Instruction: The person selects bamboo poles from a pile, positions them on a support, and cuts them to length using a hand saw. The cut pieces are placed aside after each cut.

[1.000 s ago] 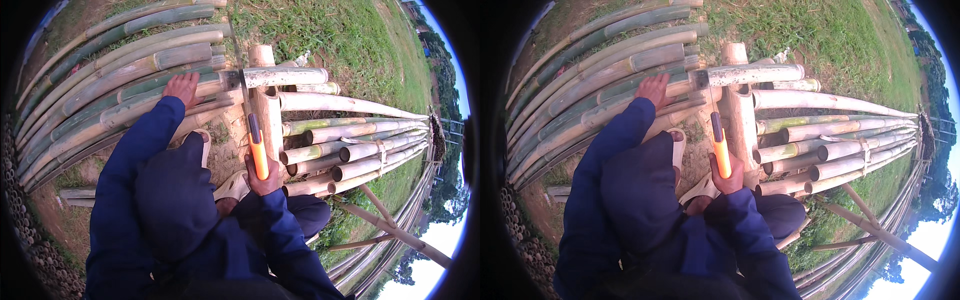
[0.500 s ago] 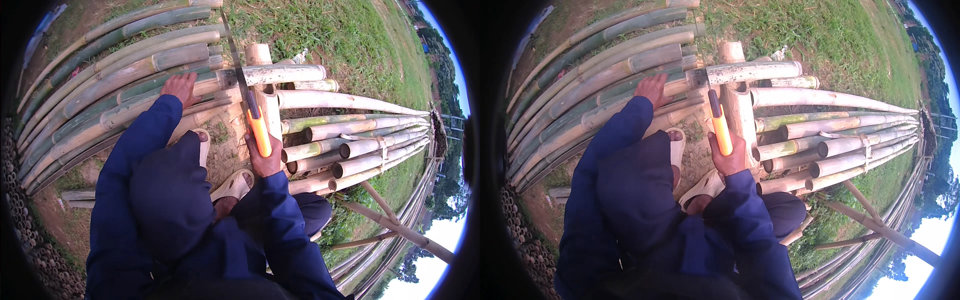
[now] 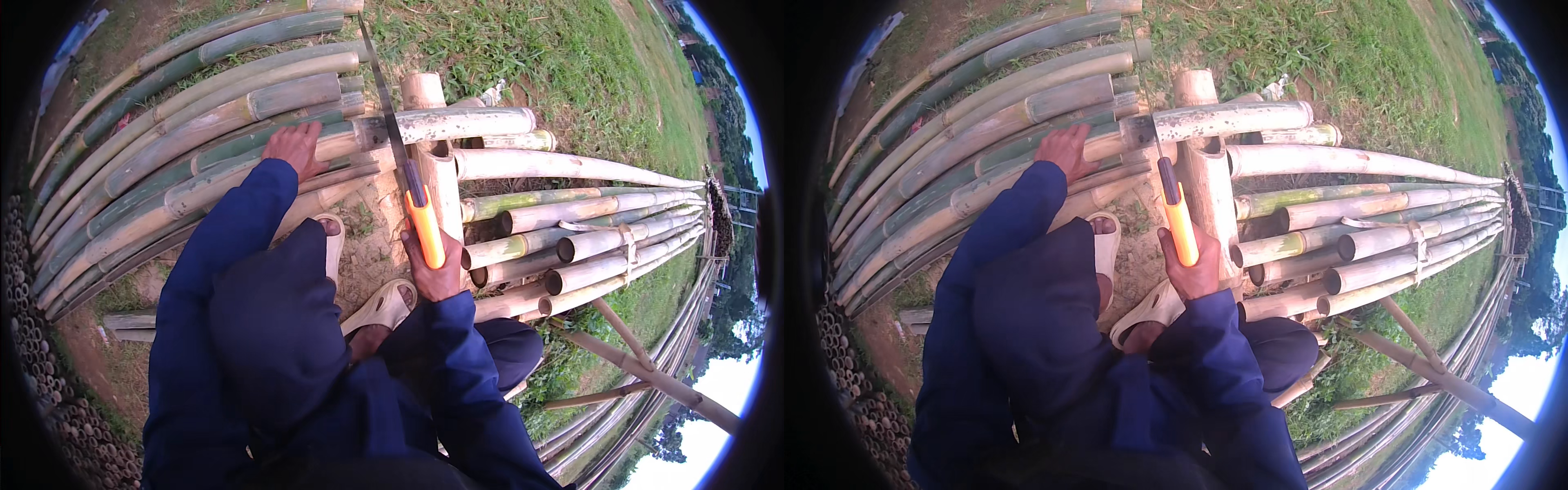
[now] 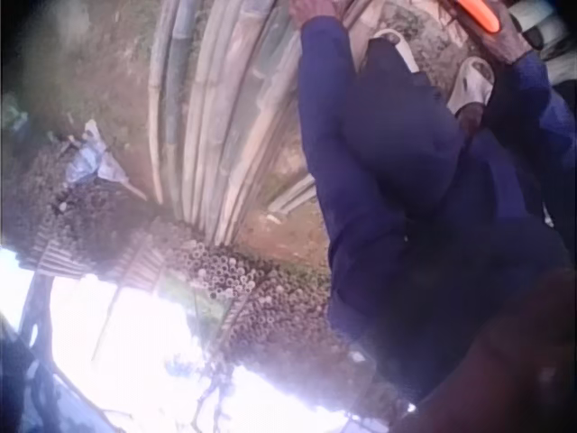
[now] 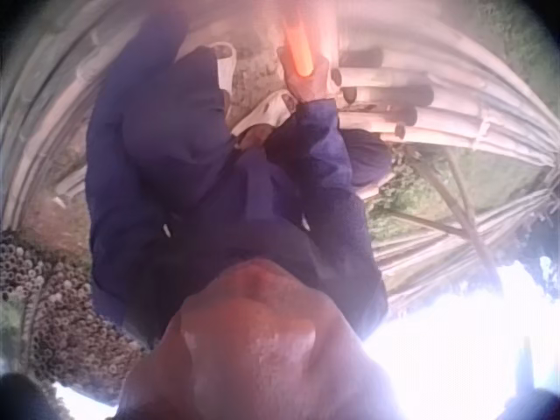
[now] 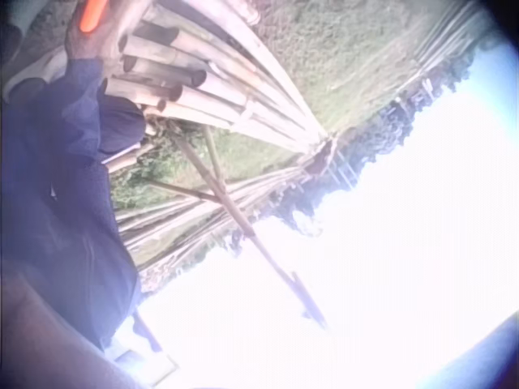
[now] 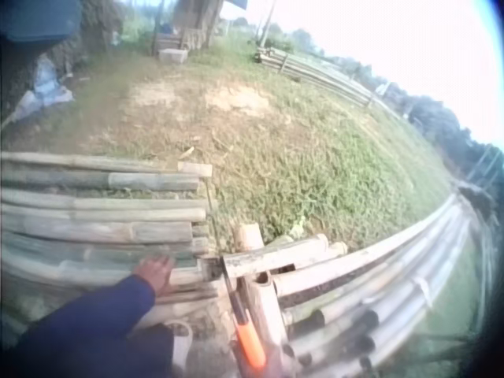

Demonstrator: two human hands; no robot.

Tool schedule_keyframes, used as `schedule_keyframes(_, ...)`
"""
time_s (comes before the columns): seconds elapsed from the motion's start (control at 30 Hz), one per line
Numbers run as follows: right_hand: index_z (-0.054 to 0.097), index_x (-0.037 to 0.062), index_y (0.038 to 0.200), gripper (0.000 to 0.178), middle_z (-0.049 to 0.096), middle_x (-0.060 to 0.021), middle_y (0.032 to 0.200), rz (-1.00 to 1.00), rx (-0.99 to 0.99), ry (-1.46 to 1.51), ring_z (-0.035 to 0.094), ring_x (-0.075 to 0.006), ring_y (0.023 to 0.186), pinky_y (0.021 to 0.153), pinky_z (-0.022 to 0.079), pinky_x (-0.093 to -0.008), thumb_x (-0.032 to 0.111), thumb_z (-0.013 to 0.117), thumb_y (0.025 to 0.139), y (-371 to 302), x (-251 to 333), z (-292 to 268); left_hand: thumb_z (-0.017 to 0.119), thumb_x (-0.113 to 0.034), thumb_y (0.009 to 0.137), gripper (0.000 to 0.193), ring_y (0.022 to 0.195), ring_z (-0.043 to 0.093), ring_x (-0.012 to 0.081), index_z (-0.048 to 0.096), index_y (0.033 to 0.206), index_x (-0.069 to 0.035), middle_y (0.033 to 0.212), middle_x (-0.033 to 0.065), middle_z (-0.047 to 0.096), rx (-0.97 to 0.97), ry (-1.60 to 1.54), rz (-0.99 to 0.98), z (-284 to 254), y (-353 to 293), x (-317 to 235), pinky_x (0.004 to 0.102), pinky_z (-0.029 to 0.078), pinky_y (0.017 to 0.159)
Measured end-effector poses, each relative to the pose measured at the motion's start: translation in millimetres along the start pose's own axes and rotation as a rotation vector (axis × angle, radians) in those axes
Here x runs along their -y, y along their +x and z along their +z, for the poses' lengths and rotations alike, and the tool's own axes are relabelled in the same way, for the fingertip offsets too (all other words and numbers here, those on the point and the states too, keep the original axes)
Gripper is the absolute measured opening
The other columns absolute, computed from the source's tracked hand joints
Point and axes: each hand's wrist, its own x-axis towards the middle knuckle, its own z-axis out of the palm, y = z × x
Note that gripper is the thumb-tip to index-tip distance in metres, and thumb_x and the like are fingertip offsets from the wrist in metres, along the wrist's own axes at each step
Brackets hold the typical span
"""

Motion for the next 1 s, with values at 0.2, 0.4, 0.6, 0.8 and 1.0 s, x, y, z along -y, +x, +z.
schedule_keyframes(0.2, 0.066, -0.0049, 0.128, 0.036, 0.074, -0.0139, 0.11, 0.075, 0.016, 0.037, 0.065, -0.0102, 0.088, 0.082, 0.052, -0.0269, -0.001, 0.068, 0.092, -148.0, -5.0, -50.8, 0.087, -0.044, 0.072, 0.07, 0.103, 0.068, 0.0353, 0.052, 0.12, -0.006, 0.11, 0.0163, 0.068, -0.044, -0.008, 0.001, 3.7, -8.1, 3.5, 0.0446, 0.051, 0.095)
schedule_keyframes(0.4, 0.059, -0.0019, 0.076, 0.026, 0.051, -0.0002, 0.059, 0.019, -0.017, -0.009, 0.04, -0.0073, 0.054, 0.048, 0.036, -0.0308, 0.01, 0.073, 0.095, -20.4, -14.1, -11.2, 0.085, -0.043, 0.073, 0.068, 0.104, 0.067, 0.0352, 0.055, 0.122, -0.007, 0.113, 0.0145, 0.068, -0.033, -0.009, -0.013, 0.8, 3.3, -5.1, 0.0457, 0.051, 0.093)
schedule_keyframes(0.6, 0.069, -0.0026, 0.096, 0.009, 0.067, -0.0065, 0.075, 0.099, -0.01, -0.011, 0.056, -0.0089, 0.066, 0.064, 0.049, -0.0286, 0.005, 0.072, 0.093, -78.3, 7.9, -26.6, 0.085, -0.044, 0.074, 0.066, 0.103, 0.068, 0.0353, 0.053, 0.119, -0.007, 0.109, 0.0163, 0.068, -0.06, -0.005, -0.008, -9.5, 1.1, 2.0, 0.0448, 0.051, 0.095)
schedule_keyframes(0.8, 0.072, -0.0035, 0.1, 0.01, 0.074, -0.0089, 0.081, -0.062, -0.032, -0.127, 0.068, -0.0111, 0.074, 0.069, 0.054, -0.0297, 0.002, 0.071, 0.092, -94.5, 9.3, -37.5, 0.085, -0.043, 0.074, 0.065, 0.103, 0.068, 0.0363, 0.054, 0.118, -0.006, 0.11, 0.0165, 0.068, -0.032, -0.021, -0.017, 1.6, -2.9, 0.1, 0.0461, 0.051, 0.096)
schedule_keyframes(1.0, 0.062, -0.0021, 0.08, 0.023, 0.055, -0.001, 0.062, -0.01, 0.009, -0.036, 0.046, -0.0079, 0.058, 0.053, 0.041, -0.0303, 0.012, 0.073, 0.095, 3.7, 12.3, 8.3, 0.085, -0.042, 0.074, 0.066, 0.106, 0.067, 0.0361, 0.053, 0.119, -0.006, 0.113, 0.0165, 0.067, -0.012, -0.021, -0.008, -5.6, -6.7, -3.9, 0.0458, 0.05, 0.098)
